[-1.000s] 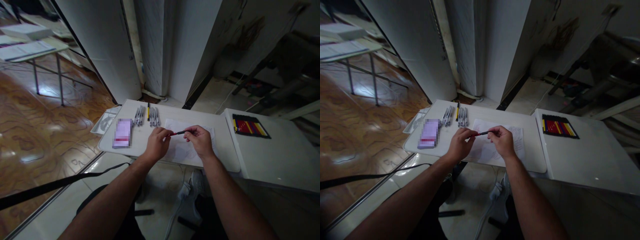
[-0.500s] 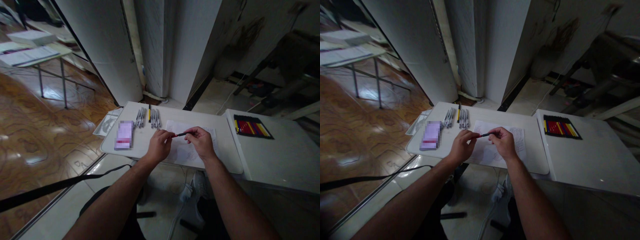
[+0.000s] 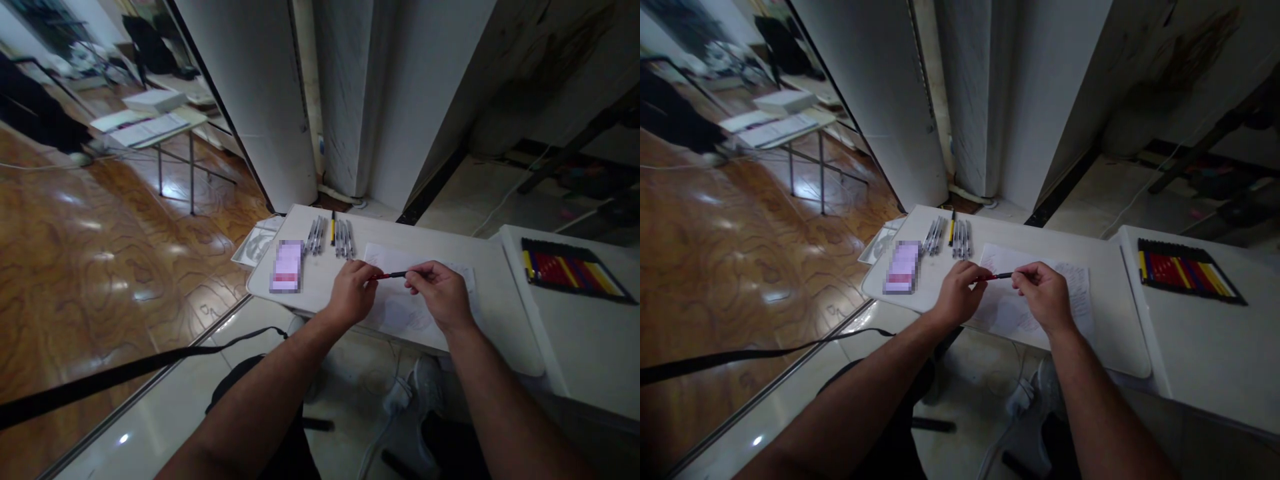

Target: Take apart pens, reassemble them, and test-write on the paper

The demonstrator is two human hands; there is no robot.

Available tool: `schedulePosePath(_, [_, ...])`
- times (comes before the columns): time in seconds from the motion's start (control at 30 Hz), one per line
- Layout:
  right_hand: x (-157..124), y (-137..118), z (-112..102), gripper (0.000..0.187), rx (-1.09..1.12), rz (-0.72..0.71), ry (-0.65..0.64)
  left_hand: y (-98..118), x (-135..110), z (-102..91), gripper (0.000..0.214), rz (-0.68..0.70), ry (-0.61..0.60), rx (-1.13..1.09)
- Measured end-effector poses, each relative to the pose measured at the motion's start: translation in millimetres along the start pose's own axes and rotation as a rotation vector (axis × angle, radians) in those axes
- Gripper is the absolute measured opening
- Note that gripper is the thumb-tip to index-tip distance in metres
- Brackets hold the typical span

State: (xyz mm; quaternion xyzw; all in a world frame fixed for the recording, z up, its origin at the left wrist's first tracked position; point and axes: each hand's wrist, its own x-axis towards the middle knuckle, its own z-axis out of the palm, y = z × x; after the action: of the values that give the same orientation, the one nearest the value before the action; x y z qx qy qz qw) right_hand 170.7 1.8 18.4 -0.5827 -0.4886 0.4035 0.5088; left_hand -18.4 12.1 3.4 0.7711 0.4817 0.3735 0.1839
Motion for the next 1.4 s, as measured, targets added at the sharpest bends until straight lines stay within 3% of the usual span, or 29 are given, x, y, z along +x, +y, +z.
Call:
schedulePosePath(0.5, [0.7,4.6,-1.3,0.033,-0.123,-0.021,0.021,2.6,-1.2,0.2,0.019,0.015,-0.002,-0.035])
schedulePosePath(0.77, [2.2,-5.3,2.4,0.037,0.205,0.065,-0.028,3.9,2.8,0.7,0.022,-0.134,-0.083,-0.207])
schedulePosePath(1.03, [3.4,-4.2,0.1,0.029,0.291,0.040,-0.058,5.9,3.8,1.1,0.023,-0.214,-0.231,-0.299])
schedulePosePath(1.17, [3.8,-1.8,-0.4,0.020,0.238,0.032,-0.053,5.3,2.4,2.4,0.021,-0.205,-0.227,-0.291])
schedulePosePath(1.4, [3.5,-1.4,1.0,0.020,0.200,0.032,-0.035,7.0,3.0,1.5,0.017,-0.199,-0.173,-0.281])
